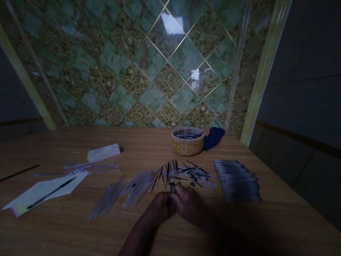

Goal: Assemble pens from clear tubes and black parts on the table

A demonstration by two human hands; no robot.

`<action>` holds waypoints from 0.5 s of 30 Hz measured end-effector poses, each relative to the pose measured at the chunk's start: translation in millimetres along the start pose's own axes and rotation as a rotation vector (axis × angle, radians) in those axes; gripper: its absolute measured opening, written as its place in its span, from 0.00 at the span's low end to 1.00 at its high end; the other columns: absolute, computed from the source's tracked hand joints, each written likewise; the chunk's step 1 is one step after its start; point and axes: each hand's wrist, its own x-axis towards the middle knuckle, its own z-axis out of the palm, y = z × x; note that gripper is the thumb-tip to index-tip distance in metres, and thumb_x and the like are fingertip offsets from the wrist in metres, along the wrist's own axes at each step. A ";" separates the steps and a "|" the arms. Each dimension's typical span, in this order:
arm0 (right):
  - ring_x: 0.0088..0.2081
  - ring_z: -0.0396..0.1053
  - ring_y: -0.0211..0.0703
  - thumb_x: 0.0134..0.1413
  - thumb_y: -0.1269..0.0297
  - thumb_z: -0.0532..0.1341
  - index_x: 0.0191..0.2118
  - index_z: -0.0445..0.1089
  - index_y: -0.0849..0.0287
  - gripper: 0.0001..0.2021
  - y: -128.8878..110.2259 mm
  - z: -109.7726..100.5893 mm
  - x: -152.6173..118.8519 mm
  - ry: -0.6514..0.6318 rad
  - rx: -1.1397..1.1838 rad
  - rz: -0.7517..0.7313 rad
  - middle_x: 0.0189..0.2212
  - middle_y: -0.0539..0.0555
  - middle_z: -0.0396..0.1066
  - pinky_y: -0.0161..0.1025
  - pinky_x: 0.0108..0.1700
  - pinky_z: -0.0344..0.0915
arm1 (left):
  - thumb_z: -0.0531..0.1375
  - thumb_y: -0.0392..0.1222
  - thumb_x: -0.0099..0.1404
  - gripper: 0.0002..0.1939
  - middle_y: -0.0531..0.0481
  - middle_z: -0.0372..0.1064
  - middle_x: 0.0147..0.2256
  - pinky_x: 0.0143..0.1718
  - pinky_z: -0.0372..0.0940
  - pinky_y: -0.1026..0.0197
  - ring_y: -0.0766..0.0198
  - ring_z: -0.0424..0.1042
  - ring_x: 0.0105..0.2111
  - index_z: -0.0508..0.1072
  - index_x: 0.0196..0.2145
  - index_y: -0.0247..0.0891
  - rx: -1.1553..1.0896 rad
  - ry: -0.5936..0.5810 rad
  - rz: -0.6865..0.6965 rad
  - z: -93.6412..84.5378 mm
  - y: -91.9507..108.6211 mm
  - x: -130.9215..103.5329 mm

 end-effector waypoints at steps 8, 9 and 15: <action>0.23 0.68 0.39 0.57 0.64 0.54 0.35 0.64 0.55 0.04 -6.2 -5.4 4.6 0.035 -0.119 0.076 0.23 0.50 0.70 0.33 0.23 0.51 | 0.59 0.42 0.50 0.08 0.57 0.60 0.18 0.22 0.54 0.68 0.70 0.56 0.21 0.69 0.21 0.34 0.047 -0.041 -0.045 -5.8 -9.4 5.4; 0.23 0.68 0.39 0.56 0.64 0.55 0.34 0.64 0.55 0.03 -5.6 -5.3 5.5 0.053 -0.118 0.104 0.23 0.50 0.70 0.33 0.23 0.51 | 0.60 0.43 0.49 0.09 0.56 0.60 0.19 0.22 0.54 0.68 0.69 0.55 0.21 0.70 0.22 0.33 0.046 -0.036 -0.055 -4.7 -11.2 6.7; 0.27 0.68 0.39 0.54 0.64 0.57 0.37 0.66 0.55 0.05 -5.7 -10.6 10.0 0.129 0.097 0.111 0.25 0.49 0.71 0.32 0.27 0.57 | 0.60 0.43 0.50 0.09 0.53 0.64 0.22 0.27 0.59 0.67 0.65 0.60 0.26 0.72 0.22 0.33 0.060 -0.032 -0.004 -0.6 -10.3 9.7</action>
